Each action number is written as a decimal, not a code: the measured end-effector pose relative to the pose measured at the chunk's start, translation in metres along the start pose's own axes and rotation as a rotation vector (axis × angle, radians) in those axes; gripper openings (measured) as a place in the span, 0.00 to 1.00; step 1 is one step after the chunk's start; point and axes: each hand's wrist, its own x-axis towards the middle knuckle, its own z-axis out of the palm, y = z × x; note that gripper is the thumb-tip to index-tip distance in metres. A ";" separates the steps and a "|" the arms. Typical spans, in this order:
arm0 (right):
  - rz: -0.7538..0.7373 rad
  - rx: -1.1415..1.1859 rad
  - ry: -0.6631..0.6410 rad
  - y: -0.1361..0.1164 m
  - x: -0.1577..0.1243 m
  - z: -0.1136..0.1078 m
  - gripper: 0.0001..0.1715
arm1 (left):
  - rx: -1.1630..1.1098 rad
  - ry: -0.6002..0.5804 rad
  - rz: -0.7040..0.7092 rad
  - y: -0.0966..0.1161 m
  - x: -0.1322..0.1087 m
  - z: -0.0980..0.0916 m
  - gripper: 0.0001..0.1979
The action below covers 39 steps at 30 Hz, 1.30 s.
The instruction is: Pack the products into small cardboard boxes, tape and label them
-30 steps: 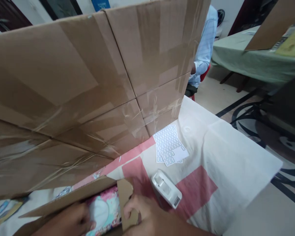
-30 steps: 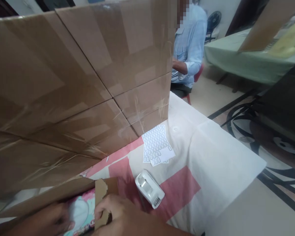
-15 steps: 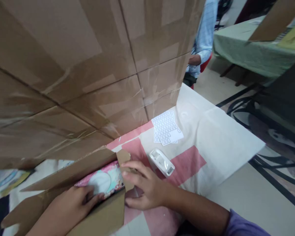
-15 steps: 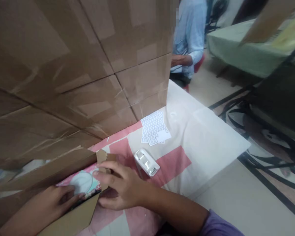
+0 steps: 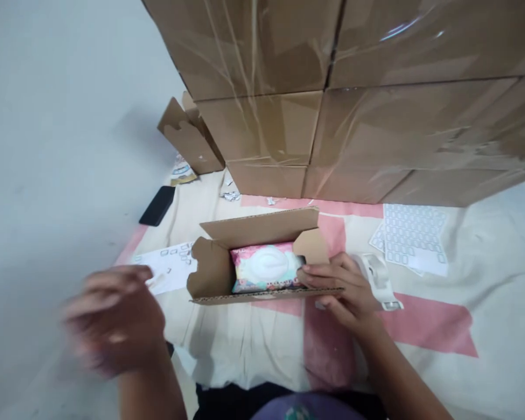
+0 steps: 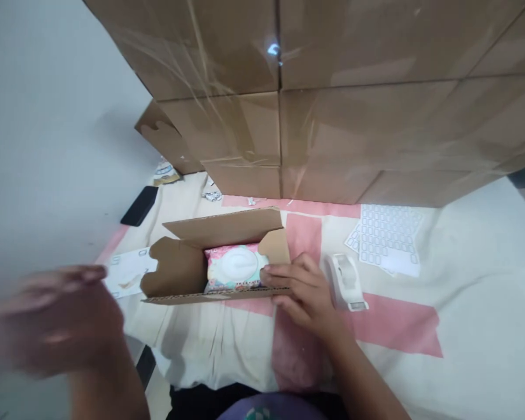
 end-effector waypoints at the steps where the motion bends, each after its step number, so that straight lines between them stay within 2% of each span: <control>1: -0.005 0.011 0.010 0.000 0.001 0.002 0.14 | -0.083 0.042 0.058 -0.012 -0.007 0.002 0.32; 2: -0.013 0.025 0.027 -0.001 0.001 0.004 0.13 | -0.137 -0.015 0.071 -0.021 -0.014 0.008 0.34; 3: -0.019 0.037 0.044 -0.001 0.002 0.005 0.14 | -0.131 -0.120 0.048 -0.028 -0.019 0.015 0.37; 5: -0.016 0.053 0.063 -0.002 0.002 0.008 0.16 | -0.121 -0.298 0.026 -0.033 -0.027 0.030 0.42; 6: -0.011 0.061 0.072 -0.003 0.003 0.009 0.15 | -0.123 -0.339 0.025 -0.032 -0.029 0.036 0.42; 8: 0.031 0.071 0.122 -0.004 0.005 0.012 0.13 | -0.157 -0.327 0.006 -0.027 -0.028 0.044 0.35; 10: 0.135 0.073 0.238 -0.004 0.008 0.016 0.07 | -0.162 -0.267 -0.115 -0.023 -0.021 0.049 0.24; 11: 0.207 0.079 0.306 -0.004 0.010 0.019 0.07 | -0.176 -0.235 -0.195 -0.023 -0.017 0.050 0.20; 12: 0.280 0.088 0.363 -0.005 0.012 0.021 0.13 | -0.210 -0.221 -0.271 -0.025 -0.013 0.051 0.22; 15: 0.382 0.142 0.411 -0.006 0.015 0.029 0.29 | -0.367 -0.273 -0.431 -0.034 -0.004 0.056 0.42; 16: 0.385 0.169 0.394 -0.007 0.015 0.030 0.32 | -0.398 -0.293 -0.442 -0.037 -0.003 0.057 0.44; 18: 0.379 0.245 0.352 -0.009 0.014 0.031 0.37 | -0.412 -0.283 -0.416 -0.039 -0.003 0.062 0.42; 21: 0.376 0.369 0.339 -0.009 0.008 0.025 0.42 | -0.434 -0.235 -0.322 -0.035 -0.007 0.069 0.26; 23: 0.355 0.368 0.306 -0.007 0.005 0.019 0.39 | -0.423 -0.236 -0.278 -0.029 -0.008 0.073 0.13; 25: 0.294 0.301 0.262 -0.004 0.004 0.014 0.29 | -0.381 -0.248 -0.257 -0.023 -0.007 0.073 0.08; 28: 0.202 0.202 0.272 0.000 0.006 0.010 0.18 | -0.314 -0.279 -0.288 -0.014 -0.002 0.070 0.10; 34: 0.158 0.114 0.277 0.000 0.013 0.010 0.18 | -0.188 -0.322 -0.501 0.004 0.010 0.068 0.13; 39: 0.148 0.049 0.245 -0.003 0.014 0.008 0.16 | -0.194 -0.363 -0.571 0.012 0.017 0.071 0.17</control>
